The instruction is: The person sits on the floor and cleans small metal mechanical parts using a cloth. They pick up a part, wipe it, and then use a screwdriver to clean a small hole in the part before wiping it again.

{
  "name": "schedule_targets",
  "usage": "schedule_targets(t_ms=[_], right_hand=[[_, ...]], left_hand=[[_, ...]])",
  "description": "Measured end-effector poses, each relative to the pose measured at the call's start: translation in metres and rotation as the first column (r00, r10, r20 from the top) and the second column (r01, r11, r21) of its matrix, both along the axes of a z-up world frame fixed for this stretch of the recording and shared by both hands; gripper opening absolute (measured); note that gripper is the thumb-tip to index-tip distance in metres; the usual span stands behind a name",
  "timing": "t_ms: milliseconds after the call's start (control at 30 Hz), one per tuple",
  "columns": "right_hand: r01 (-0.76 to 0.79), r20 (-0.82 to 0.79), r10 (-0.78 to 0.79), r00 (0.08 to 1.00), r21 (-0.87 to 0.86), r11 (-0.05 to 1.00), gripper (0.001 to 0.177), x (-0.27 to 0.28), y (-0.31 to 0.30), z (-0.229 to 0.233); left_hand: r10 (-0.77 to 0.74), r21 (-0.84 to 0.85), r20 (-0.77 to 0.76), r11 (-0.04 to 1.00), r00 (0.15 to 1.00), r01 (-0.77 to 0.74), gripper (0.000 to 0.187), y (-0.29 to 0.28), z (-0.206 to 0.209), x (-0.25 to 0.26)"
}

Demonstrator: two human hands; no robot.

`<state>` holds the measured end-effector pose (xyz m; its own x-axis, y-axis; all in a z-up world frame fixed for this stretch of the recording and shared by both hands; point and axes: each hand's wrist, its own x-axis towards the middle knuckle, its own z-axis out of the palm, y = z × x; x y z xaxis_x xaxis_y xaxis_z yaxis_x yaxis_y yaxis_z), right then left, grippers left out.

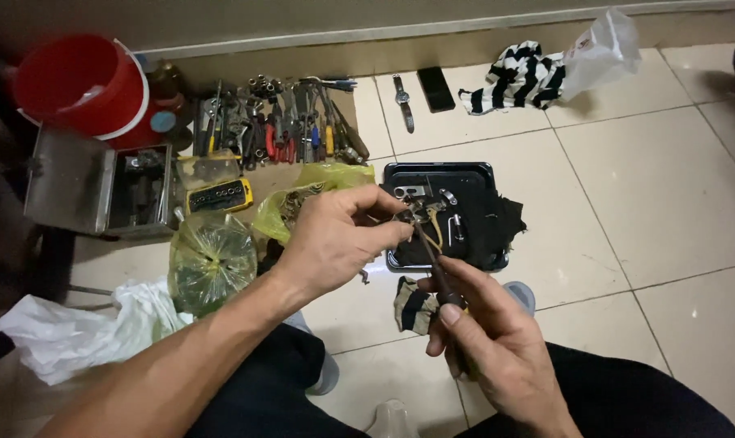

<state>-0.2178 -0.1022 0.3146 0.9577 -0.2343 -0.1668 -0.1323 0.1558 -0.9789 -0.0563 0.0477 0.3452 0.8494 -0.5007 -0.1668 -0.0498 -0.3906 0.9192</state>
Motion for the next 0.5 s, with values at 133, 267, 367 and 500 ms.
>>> schedule_targets(t_ms=[133, 267, 367, 500], right_hand=[[0.000, -0.031, 0.001, 1.000, 0.039, 0.999, 0.053, 0.003, 0.002, -0.004], [0.010, -0.074, -0.007, 0.997, 0.051, 0.999, 0.054, 0.004, 0.002, -0.005], [0.001, -0.070, 0.004, 0.998, 0.076, 0.997, 0.053, 0.006, 0.002, -0.006], [0.033, -0.123, -0.014, 0.992, 0.154, 0.987, 0.052, 0.007, 0.001, -0.010]], left_hand=[[-0.016, -0.014, 0.001, 1.000, 1.000, 0.016, 0.011, 0.002, -0.003, 0.001], [-0.054, -0.039, 0.147, 0.997, 0.988, 0.060, 0.011, 0.002, -0.014, 0.001], [-0.068, -0.038, 0.230, 0.996, 0.971, 0.079, 0.013, 0.003, -0.021, 0.002], [-0.074, 0.025, 0.234, 0.997, 0.969, 0.070, 0.016, 0.004, -0.023, 0.002]])
